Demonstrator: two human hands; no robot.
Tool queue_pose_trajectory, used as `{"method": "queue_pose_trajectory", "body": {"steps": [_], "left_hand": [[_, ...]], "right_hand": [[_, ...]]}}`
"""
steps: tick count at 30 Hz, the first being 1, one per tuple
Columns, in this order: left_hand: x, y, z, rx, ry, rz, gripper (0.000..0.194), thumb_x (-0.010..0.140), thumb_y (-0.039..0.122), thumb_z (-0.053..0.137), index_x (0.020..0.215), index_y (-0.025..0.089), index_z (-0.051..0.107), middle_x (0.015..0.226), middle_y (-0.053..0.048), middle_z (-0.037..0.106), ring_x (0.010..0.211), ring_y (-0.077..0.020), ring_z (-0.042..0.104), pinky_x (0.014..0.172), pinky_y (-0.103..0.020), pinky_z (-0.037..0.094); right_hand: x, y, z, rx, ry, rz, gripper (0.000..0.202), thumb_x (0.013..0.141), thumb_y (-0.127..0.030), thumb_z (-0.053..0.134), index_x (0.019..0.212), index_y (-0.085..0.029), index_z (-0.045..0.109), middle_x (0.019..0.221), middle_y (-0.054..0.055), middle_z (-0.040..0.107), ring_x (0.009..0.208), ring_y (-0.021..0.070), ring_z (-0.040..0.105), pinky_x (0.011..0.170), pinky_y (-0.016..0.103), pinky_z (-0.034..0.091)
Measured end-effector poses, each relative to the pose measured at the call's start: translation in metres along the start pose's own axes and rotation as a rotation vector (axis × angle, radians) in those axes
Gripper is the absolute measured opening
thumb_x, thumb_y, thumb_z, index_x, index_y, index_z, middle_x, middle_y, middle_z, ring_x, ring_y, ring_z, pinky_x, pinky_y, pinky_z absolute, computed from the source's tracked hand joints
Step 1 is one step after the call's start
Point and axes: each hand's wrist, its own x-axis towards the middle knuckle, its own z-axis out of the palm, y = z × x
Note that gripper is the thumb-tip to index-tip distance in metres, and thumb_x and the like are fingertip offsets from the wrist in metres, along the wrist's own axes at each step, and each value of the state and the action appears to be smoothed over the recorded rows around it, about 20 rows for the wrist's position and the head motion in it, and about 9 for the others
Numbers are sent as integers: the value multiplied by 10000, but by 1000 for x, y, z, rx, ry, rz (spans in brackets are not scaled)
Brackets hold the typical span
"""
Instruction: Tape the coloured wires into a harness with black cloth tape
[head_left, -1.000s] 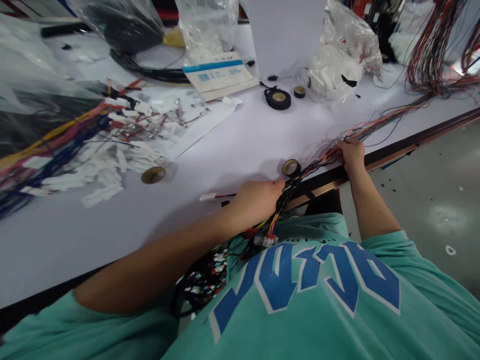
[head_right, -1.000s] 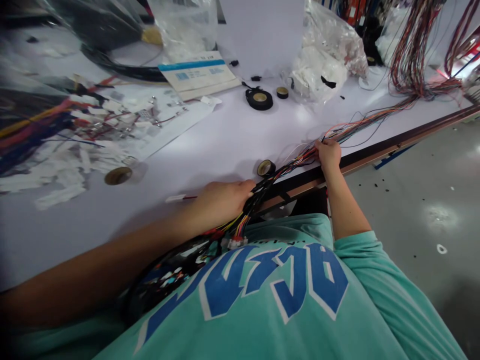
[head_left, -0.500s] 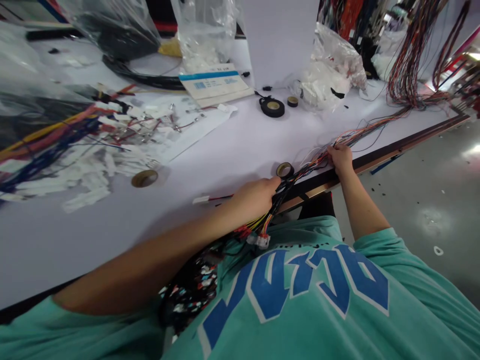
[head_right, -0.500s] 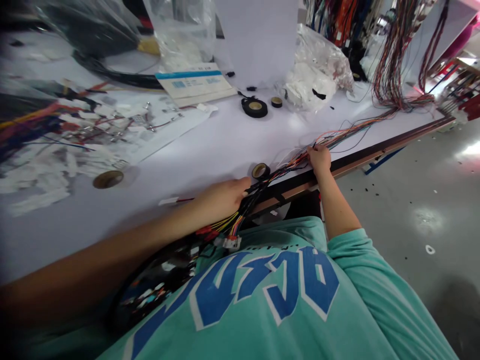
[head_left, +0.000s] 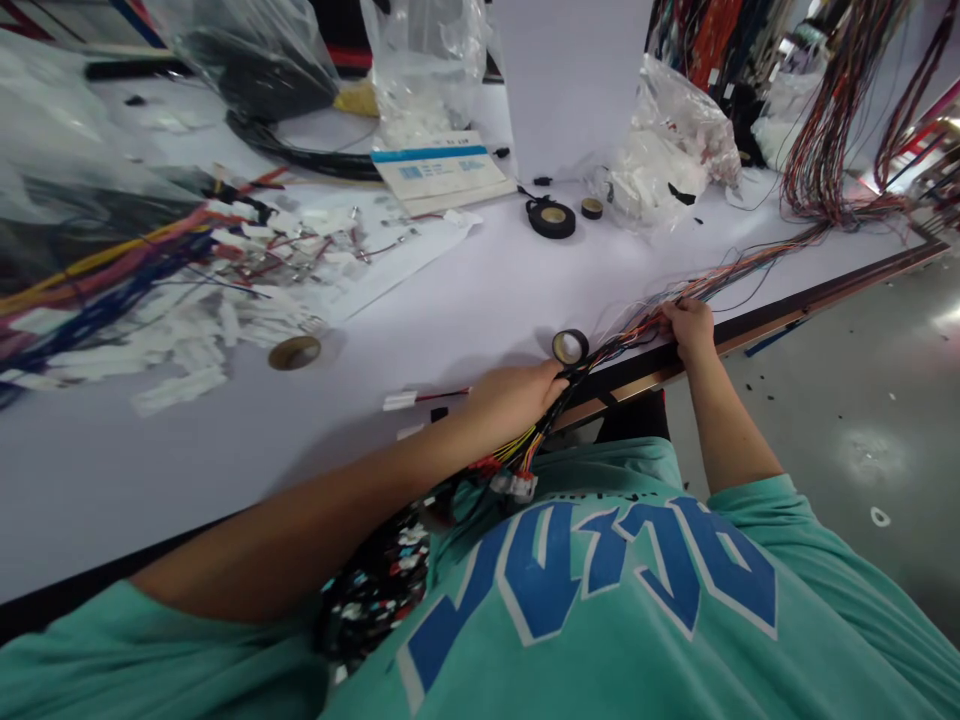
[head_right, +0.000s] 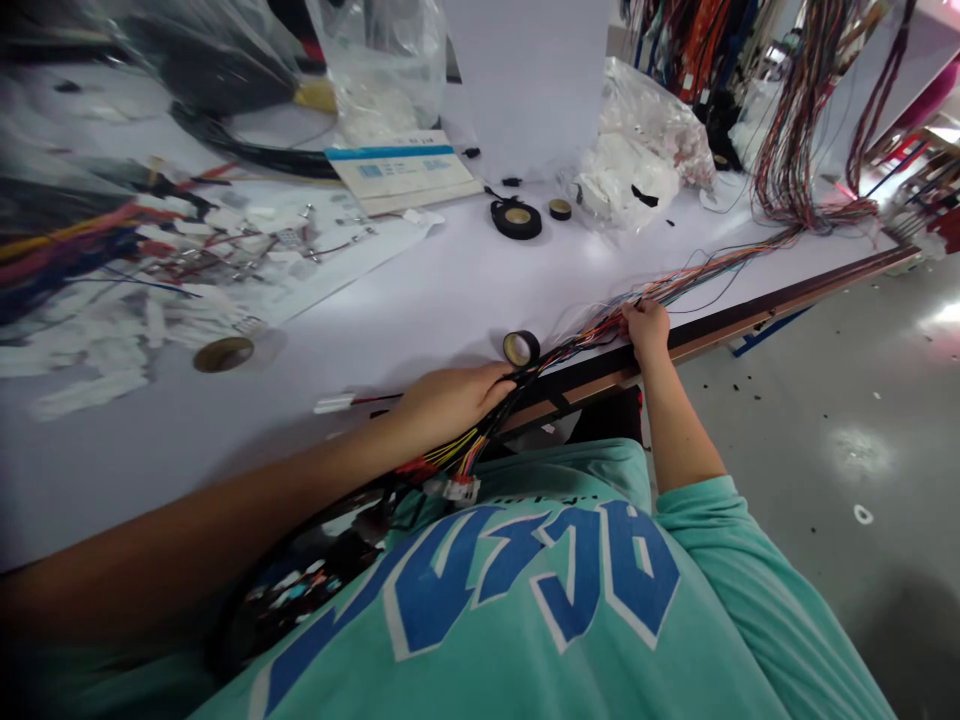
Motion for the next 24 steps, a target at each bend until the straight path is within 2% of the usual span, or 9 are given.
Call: {"method": "queue_pose_trajectory", "body": {"steps": [7, 12, 18, 22, 24], "left_hand": [[-2, 6, -4, 119, -29, 7, 348, 906, 310, 308, 1083, 187, 581, 899, -92, 675, 815, -243, 624, 633, -306, 408], [1, 8, 0, 242, 168, 129, 292, 877, 184, 355, 943, 143, 636, 954, -137, 629, 1010, -274, 547, 746, -340, 418], [7, 5, 7, 250, 84, 174, 287, 877, 145, 347, 990, 124, 610, 866, -117, 639, 900, -230, 591, 739, -318, 436], [5, 5, 10, 243, 111, 167, 285, 880, 151, 347, 1003, 123, 602, 860, -126, 651, 901, -244, 599, 725, -332, 440], [4, 6, 10, 231, 109, 169, 283, 877, 148, 349, 1003, 121, 601, 861, -132, 655, 908, -250, 599, 732, -338, 439]], "right_hand": [[2, 0, 1, -99, 13, -47, 199, 737, -168, 515, 557, -186, 434, 446, -58, 450, 395, 76, 446, 396, 197, 376], [2, -1, 1, -109, 9, -55, 176, 735, -161, 516, 578, -183, 440, 452, -63, 445, 394, 71, 442, 406, 197, 376], [0, 0, 2, -122, 23, -80, 169, 738, -180, 518, 584, -181, 449, 475, -48, 464, 419, 91, 470, 436, 230, 401], [4, 0, -1, -131, -18, -83, 154, 753, -197, 502, 604, -176, 472, 489, -34, 479, 452, 103, 485, 471, 243, 419], [5, -3, -7, -232, -61, -100, 194, 779, -255, 497, 603, -174, 491, 498, -11, 501, 505, 126, 519, 518, 263, 435]]}}
